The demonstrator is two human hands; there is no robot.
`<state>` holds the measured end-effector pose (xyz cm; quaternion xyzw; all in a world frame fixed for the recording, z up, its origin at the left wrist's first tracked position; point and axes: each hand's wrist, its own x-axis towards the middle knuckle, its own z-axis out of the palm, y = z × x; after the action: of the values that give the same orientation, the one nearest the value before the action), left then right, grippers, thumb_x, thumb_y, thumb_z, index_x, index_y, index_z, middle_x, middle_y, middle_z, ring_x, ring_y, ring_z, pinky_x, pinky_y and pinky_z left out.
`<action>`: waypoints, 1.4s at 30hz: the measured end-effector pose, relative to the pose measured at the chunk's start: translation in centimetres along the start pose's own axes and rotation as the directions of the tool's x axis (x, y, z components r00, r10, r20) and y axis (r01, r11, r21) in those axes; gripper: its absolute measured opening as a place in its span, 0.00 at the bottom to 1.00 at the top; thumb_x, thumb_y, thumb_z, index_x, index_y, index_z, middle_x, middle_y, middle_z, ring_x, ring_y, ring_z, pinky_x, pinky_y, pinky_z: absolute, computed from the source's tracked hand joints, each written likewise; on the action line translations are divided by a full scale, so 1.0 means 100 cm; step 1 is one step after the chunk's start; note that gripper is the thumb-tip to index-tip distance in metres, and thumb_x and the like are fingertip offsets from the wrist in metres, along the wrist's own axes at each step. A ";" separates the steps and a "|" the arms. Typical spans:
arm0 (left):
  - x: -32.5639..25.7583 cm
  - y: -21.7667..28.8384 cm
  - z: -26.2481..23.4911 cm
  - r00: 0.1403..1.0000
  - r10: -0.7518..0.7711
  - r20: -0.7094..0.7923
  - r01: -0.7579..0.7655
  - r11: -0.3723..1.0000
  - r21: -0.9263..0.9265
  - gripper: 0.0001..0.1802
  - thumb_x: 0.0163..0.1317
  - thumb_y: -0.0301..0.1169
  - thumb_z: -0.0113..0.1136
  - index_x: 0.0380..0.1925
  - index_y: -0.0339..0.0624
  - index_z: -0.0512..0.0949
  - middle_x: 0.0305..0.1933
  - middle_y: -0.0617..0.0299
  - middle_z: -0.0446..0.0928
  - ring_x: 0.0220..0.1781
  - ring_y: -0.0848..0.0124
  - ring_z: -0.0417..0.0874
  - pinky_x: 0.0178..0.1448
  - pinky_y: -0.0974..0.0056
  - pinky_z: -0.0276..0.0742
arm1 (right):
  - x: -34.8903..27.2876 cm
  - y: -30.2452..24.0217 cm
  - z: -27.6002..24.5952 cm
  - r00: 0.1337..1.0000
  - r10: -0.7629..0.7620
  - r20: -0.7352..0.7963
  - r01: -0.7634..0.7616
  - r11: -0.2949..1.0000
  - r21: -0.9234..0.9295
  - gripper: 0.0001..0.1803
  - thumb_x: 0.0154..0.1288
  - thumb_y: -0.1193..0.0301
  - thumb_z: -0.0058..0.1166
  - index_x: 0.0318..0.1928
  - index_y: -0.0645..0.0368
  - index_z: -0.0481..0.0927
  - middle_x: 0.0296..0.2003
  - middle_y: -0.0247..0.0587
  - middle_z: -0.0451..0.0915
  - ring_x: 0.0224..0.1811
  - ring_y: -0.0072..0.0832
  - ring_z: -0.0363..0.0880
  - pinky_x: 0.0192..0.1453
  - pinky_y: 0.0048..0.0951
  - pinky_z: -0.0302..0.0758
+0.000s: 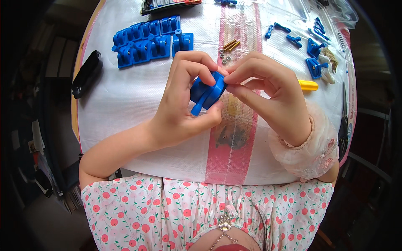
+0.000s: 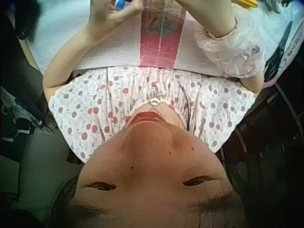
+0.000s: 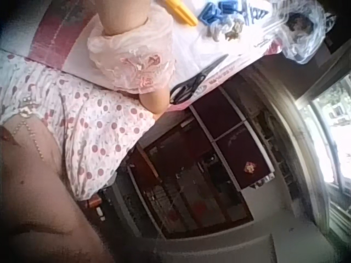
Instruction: Assembling small blue plastic components using screws and a screwdriver.
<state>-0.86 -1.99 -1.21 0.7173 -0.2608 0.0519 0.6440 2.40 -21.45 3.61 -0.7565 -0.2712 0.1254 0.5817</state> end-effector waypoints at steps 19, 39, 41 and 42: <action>0.011 0.000 0.000 0.962 -0.031 0.272 0.024 0.999 0.027 0.13 0.44 0.18 0.57 0.28 0.40 0.66 0.41 0.57 0.69 0.54 0.61 0.80 0.52 0.65 0.77 | -0.055 -0.096 -0.097 0.947 -0.291 -0.134 0.130 0.732 -0.669 0.12 0.68 0.74 0.43 0.46 0.68 0.76 0.43 0.47 0.77 0.38 0.26 0.76 0.42 0.25 0.73; 0.017 0.011 -0.012 0.761 0.104 0.640 -0.258 0.954 0.151 0.15 0.45 0.22 0.67 0.30 0.45 0.72 0.50 0.60 0.78 0.50 0.61 0.78 0.64 0.52 0.65 | 0.018 0.037 -0.007 0.970 -0.214 0.114 0.235 0.720 -0.653 0.06 0.55 0.76 0.59 0.34 0.63 0.78 0.32 0.43 0.75 0.30 0.41 0.77 0.36 0.34 0.74; 0.019 0.012 -0.014 0.785 0.116 0.608 -0.294 0.934 0.201 0.15 0.45 0.22 0.67 0.33 0.44 0.73 0.51 0.60 0.77 0.50 0.59 0.77 0.63 0.52 0.67 | 0.016 0.032 -0.011 0.964 -0.224 0.144 0.263 0.710 -0.653 0.05 0.54 0.77 0.60 0.32 0.63 0.78 0.31 0.43 0.74 0.29 0.40 0.77 0.35 0.33 0.74; 0.019 0.012 -0.015 0.797 0.118 0.592 -0.308 0.923 0.231 0.15 0.46 0.22 0.68 0.34 0.44 0.74 0.52 0.59 0.77 0.51 0.59 0.77 0.62 0.53 0.68 | 0.014 0.029 -0.012 0.964 -0.231 0.134 0.262 0.724 -0.639 0.05 0.54 0.78 0.60 0.32 0.63 0.78 0.31 0.42 0.75 0.29 0.38 0.77 0.34 0.32 0.74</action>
<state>0.65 -1.21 0.94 0.7588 -0.5087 -0.0496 0.4037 4.98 -22.15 1.37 -0.8653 -0.4089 -0.0379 0.2876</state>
